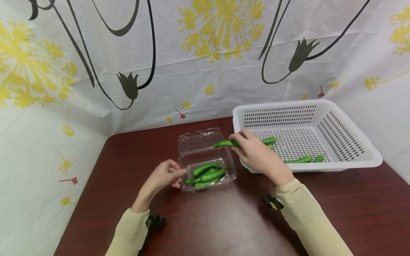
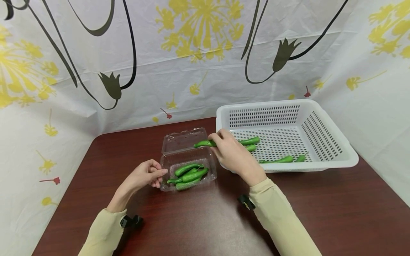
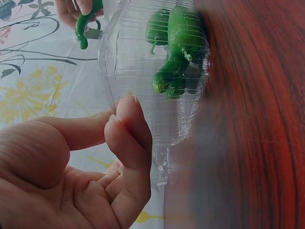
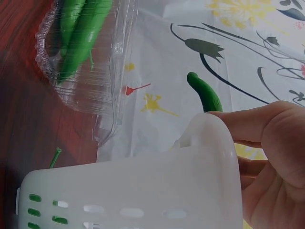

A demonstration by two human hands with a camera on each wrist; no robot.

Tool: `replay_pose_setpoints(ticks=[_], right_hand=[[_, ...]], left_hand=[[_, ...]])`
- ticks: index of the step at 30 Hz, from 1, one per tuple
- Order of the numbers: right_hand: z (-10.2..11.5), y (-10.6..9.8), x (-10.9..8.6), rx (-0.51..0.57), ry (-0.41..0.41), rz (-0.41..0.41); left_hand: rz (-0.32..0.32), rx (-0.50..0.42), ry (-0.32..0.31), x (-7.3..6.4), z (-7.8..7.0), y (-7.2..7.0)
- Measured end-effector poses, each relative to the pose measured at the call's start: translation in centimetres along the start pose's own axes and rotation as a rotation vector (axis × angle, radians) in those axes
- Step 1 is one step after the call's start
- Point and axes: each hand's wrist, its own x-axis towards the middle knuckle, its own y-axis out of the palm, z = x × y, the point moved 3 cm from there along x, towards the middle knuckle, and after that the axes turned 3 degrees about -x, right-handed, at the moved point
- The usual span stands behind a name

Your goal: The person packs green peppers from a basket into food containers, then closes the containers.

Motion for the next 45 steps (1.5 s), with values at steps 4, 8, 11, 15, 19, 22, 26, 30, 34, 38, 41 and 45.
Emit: replay_pose_setpoints(ticks=[4, 8, 11, 15, 19, 22, 26, 30, 34, 38, 41, 45], right_hand=[[0.3, 0.2, 0.0, 0.012, -0.023, -0.011], [0.7, 0.5, 0.0, 0.017, -0.052, -0.013], [1.0, 0.7, 0.1, 0.016, -0.068, -0.019], [1.3, 1.0, 0.1, 0.014, -0.071, -0.007], [1.8, 1.4, 0.1, 0.013, -0.075, 0.027], [2.0, 1.7, 0.2, 0.009, -0.102, 0.029], [2.3, 2.0, 0.2, 0.009, -0.14, 0.015], [2.6, 2.4, 0.2, 0.018, -0.152, 0.019], [3.0, 2.8, 0.3, 0.019, -0.172, 0.02], [3.2, 3.1, 0.2, -0.006, -0.198, 0.014], [3.4, 3.3, 0.2, -0.021, -0.204, 0.01], [3.6, 3.5, 0.1, -0.024, -0.2, 0.025]], left_hand=[[-0.003, 0.0, -0.001, 0.0, 0.0, 0.0], [0.002, 0.005, 0.008, 0.0, 0.0, 0.0], [0.005, 0.009, 0.014, -0.1, -0.1, 0.0], [0.003, 0.008, 0.02, -0.2, -0.2, 0.1], [-0.001, 0.007, 0.016, -0.2, -0.1, 0.1], [-0.003, 0.004, 0.011, -0.1, -0.1, 0.1], [-0.001, 0.006, 0.018, -0.1, -0.2, 0.1], [0.001, 0.009, 0.029, -0.1, -0.2, 0.1], [0.001, 0.008, 0.015, -0.1, -0.2, 0.0], [0.001, 0.006, 0.004, -0.1, 0.0, 0.0], [0.002, 0.005, 0.01, -0.2, -0.1, 0.0], [0.003, 0.007, 0.026, -0.3, -0.3, 0.1]])
